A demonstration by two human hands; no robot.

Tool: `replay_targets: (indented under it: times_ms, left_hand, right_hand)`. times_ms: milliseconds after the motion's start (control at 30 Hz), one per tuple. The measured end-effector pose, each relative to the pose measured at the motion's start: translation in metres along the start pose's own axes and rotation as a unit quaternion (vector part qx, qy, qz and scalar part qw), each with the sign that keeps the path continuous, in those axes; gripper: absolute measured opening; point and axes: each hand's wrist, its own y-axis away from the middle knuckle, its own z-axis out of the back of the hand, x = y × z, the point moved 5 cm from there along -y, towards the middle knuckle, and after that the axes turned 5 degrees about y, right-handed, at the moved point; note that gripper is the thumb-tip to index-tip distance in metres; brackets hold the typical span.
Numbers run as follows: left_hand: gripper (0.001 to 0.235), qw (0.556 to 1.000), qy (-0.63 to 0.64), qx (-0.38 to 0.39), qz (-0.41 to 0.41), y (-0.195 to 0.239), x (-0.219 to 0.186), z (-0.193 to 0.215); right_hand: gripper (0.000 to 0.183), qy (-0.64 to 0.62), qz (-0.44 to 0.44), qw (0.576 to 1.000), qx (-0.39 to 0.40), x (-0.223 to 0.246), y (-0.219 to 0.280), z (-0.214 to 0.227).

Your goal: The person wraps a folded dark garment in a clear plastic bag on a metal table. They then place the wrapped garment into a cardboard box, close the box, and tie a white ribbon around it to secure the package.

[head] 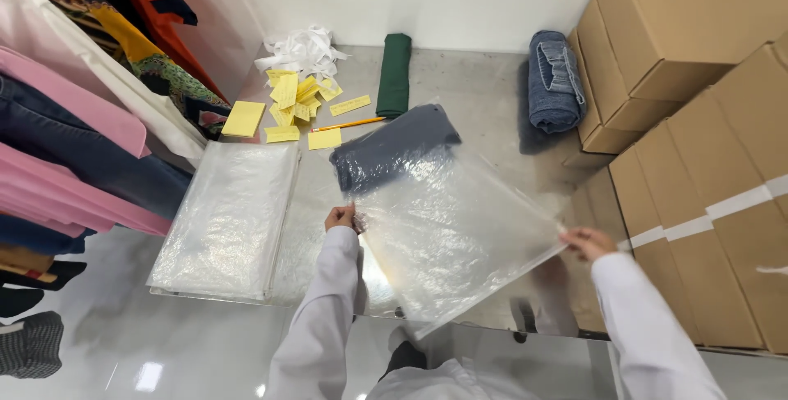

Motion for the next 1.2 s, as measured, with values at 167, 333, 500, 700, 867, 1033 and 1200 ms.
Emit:
replay_targets:
  times_ms: [167, 333, 500, 700, 867, 1033, 1200]
  left_hand:
    - [0.029, 0.996, 0.044, 0.008, 0.072, 0.053, -0.012, -0.01]
    - [0.032, 0.96, 0.059, 0.172, 0.213, 0.131, 0.02, 0.01]
    - [0.024, 0.95, 0.048, 0.201, 0.232, 0.214, 0.032, 0.053]
    - [0.024, 0.942, 0.026, 0.235, 0.239, 0.229, 0.118, 0.096]
    - [0.024, 0.946, 0.026, 0.244, 0.211, 0.293, 0.05, 0.087]
    - [0.026, 0.952, -0.01, 0.244, 0.183, 0.267, 0.047, 0.111]
    - [0.023, 0.957, -0.016, 0.243, 0.161, 0.254, 0.015, 0.133]
  right_hand:
    - [0.025, -0.131, -0.052, 0.986, 0.094, -0.083, 0.017, -0.035]
    - [0.017, -0.19, -0.016, 0.978, 0.086, -0.135, 0.004, -0.055]
    - [0.019, -0.342, -0.055, 0.933, 0.102, -0.057, 0.094, -0.065]
    - [0.028, -0.375, -0.124, 0.898, 0.193, -0.029, 0.168, -0.138]
    - [0.026, -0.358, -0.138, 0.896, 0.222, -0.05, 0.191, -0.183]
    - [0.027, -0.341, -0.118, 0.908, 0.214, -0.06, 0.167, -0.159]
    - [0.024, -0.272, -0.053, 0.949, 0.15, -0.077, 0.102, -0.079]
